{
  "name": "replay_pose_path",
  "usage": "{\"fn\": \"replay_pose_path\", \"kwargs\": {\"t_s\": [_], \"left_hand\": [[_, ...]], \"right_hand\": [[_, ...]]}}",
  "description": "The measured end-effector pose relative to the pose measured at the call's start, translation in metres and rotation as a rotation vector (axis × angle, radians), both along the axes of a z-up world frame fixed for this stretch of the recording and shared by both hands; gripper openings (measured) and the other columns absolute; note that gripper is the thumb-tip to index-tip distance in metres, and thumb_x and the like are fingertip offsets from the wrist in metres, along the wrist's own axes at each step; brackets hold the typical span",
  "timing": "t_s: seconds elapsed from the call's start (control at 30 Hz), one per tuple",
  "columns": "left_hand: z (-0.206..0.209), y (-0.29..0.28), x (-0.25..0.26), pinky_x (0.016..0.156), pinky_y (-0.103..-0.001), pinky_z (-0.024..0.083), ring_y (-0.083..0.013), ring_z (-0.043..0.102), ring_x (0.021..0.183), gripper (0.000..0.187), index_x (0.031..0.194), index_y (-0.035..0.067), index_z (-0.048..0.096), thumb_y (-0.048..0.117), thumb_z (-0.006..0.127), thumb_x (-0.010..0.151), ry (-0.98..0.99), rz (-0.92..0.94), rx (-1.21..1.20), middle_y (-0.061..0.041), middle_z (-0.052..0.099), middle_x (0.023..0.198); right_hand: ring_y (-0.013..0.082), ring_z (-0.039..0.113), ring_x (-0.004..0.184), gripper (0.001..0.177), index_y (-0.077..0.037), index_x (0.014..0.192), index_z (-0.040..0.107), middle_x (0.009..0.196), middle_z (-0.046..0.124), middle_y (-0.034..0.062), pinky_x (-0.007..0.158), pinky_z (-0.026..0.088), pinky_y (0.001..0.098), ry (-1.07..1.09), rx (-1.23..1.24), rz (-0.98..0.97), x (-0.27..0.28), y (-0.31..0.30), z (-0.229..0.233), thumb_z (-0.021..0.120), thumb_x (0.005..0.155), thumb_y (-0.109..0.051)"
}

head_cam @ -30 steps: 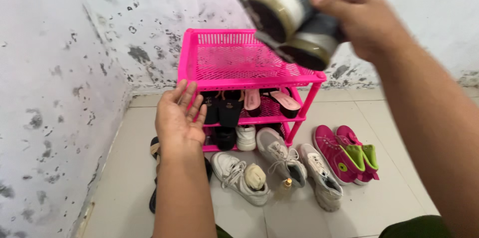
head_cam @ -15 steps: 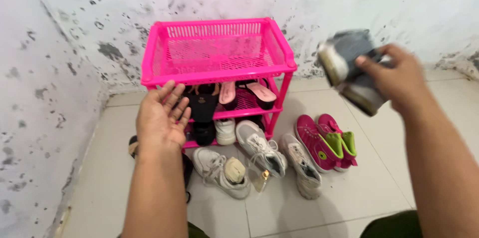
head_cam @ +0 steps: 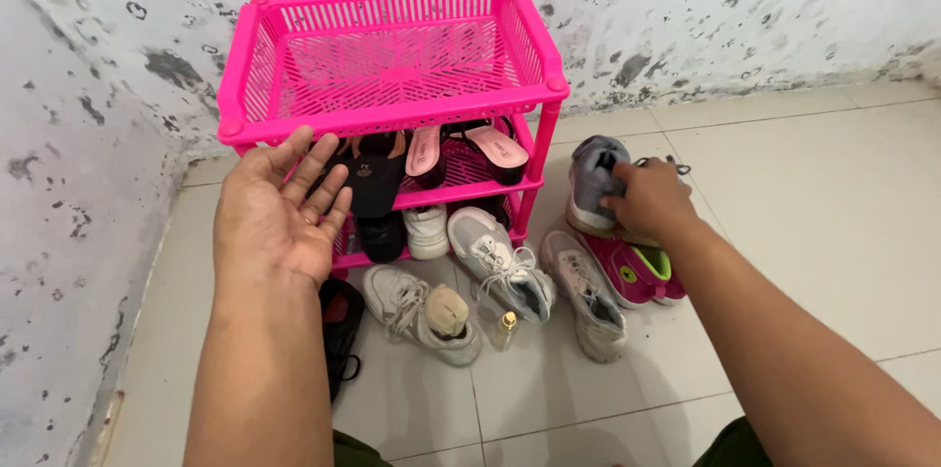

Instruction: The person removes shoes from a pink plastic shoe rack and places them on the floor. Then, using a spray bottle and a cloth, the person wipes the inside and outside surfaces of the rack.

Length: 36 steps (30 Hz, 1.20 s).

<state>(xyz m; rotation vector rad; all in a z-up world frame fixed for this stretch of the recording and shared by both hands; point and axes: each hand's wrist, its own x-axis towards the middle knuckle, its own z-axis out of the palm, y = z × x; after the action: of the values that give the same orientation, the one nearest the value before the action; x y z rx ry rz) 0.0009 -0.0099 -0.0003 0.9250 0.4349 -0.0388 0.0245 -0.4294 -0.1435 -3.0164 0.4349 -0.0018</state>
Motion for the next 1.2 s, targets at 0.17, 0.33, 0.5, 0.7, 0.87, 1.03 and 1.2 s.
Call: {"fn": "replay_pose_path", "kwargs": {"t_s": [0.17,0.33,0.5,0.7,0.87,1.03,1.2], "left_hand": [[-0.002,0.004,0.001,0.103,-0.042,0.046,-0.0245,0.063,0.107,0.041,0.122,0.013,0.069,0.031,0.054,0.088,0.014,0.009,0.014,-0.006,0.074,0.121],[-0.005,0.011,0.003,0.103,-0.041,0.046,-0.0243,0.063,0.108,0.042,0.122,0.014,0.070,0.030,0.053,0.087,0.028,0.027,0.027,-0.006,0.074,0.120],[-0.007,0.016,0.003,0.101,-0.040,0.046,-0.0228,0.062,0.109,0.042,0.122,0.015,0.070,0.031,0.053,0.087,0.039,0.041,0.013,-0.004,0.074,0.121],[-0.012,0.020,0.006,0.101,-0.039,0.045,-0.0228,0.062,0.110,0.041,0.122,0.015,0.071,0.029,0.055,0.087,0.039,0.148,-0.049,-0.003,0.075,0.121],[-0.010,0.027,0.007,0.100,-0.037,0.044,-0.0193,0.061,0.105,0.044,0.124,0.015,0.072,0.025,0.052,0.086,0.055,0.315,-0.113,0.000,0.075,0.119],[-0.001,0.043,0.001,0.100,-0.036,0.046,-0.0186,0.060,0.106,0.042,0.122,0.015,0.072,0.024,0.052,0.087,0.065,0.399,-0.151,0.001,0.074,0.117],[0.006,0.066,-0.002,0.101,-0.039,0.044,-0.0213,0.058,0.112,0.037,0.119,0.017,0.071,0.025,0.051,0.088,0.072,0.418,-0.216,0.001,0.073,0.118]], "right_hand": [[0.0411,0.045,0.135,0.063,-0.033,0.146,0.051,0.139,0.052,0.0198,0.102,0.043,0.0675,0.096,-0.083,0.071,-0.015,0.006,-0.032,0.073,0.087,-0.042],[0.0345,0.038,0.147,0.048,-0.033,0.136,0.063,0.152,0.043,0.0121,0.111,0.032,0.0744,0.369,-0.284,0.106,-0.018,0.015,-0.052,0.071,0.091,-0.048],[0.0435,0.024,0.152,0.047,-0.032,0.138,0.063,0.165,0.028,0.0108,0.108,0.023,0.0812,0.590,-0.297,0.004,-0.014,0.019,-0.049,0.071,0.093,-0.044],[0.0380,0.048,0.138,0.038,-0.022,0.133,0.067,0.145,0.056,0.0120,0.111,0.036,0.0681,0.537,-0.178,0.101,0.007,0.037,-0.050,0.063,0.096,-0.030],[0.0310,0.074,0.097,0.034,-0.009,0.109,0.075,0.105,0.078,0.0158,0.087,0.057,0.0430,0.266,0.190,0.464,0.021,0.099,-0.021,0.070,0.087,-0.035],[0.0246,0.070,0.085,0.050,-0.010,0.129,0.058,0.101,0.073,0.0109,0.072,0.059,0.0406,0.191,0.827,0.370,0.010,0.187,0.012,0.073,0.088,-0.034],[0.0358,0.065,0.113,0.070,-0.019,0.150,0.039,0.135,0.057,0.0243,0.087,0.059,0.0523,0.259,1.438,-0.002,0.025,0.253,0.031,0.071,0.091,-0.041]]}}
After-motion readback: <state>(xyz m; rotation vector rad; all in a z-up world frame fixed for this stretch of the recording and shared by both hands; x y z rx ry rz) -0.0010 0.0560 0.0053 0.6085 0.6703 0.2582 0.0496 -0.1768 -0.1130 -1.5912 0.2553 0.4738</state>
